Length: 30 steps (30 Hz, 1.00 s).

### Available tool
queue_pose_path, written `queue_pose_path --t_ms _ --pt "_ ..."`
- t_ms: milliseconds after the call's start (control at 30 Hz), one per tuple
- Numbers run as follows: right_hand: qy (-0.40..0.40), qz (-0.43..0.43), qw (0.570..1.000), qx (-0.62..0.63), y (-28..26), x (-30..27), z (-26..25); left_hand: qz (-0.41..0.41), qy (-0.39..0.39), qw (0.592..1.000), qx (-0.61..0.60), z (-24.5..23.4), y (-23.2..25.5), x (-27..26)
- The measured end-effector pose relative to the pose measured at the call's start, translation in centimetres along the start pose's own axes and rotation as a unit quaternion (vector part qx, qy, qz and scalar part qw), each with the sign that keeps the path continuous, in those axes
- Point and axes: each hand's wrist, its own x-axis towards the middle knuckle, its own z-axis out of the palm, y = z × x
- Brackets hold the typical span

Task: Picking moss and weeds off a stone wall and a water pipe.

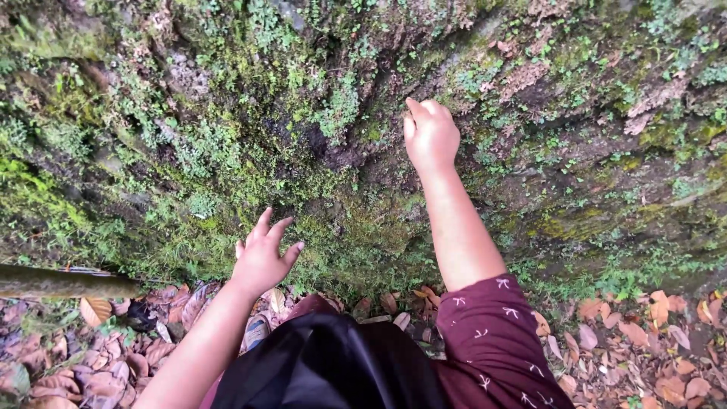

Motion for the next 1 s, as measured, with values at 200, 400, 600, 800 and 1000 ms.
queue_pose_path --t_ms 200,400,600,800,1000 --pt "0.01 0.028 0.999 -0.024 0.2 -0.6 2.7 -0.026 -0.006 1.0 -0.01 -0.8 0.1 -0.9" --pt "-0.022 0.016 0.998 -0.059 0.0 -1.1 2.7 -0.014 0.025 0.999 -0.017 0.0 -1.1 -0.9" --pt "-0.126 0.071 0.989 -0.019 1.1 -3.3 1.3 -0.012 0.028 0.999 -0.018 0.4 -1.6 -0.9" --pt "-0.272 0.324 0.848 0.318 -0.2 -7.4 -1.9 -0.018 0.018 1.0 -0.008 0.2 -1.4 -0.9" --pt "-0.451 0.122 0.787 0.403 -7.0 -16.8 1.4 -0.032 -0.014 0.999 0.0 0.8 -1.5 -0.4"
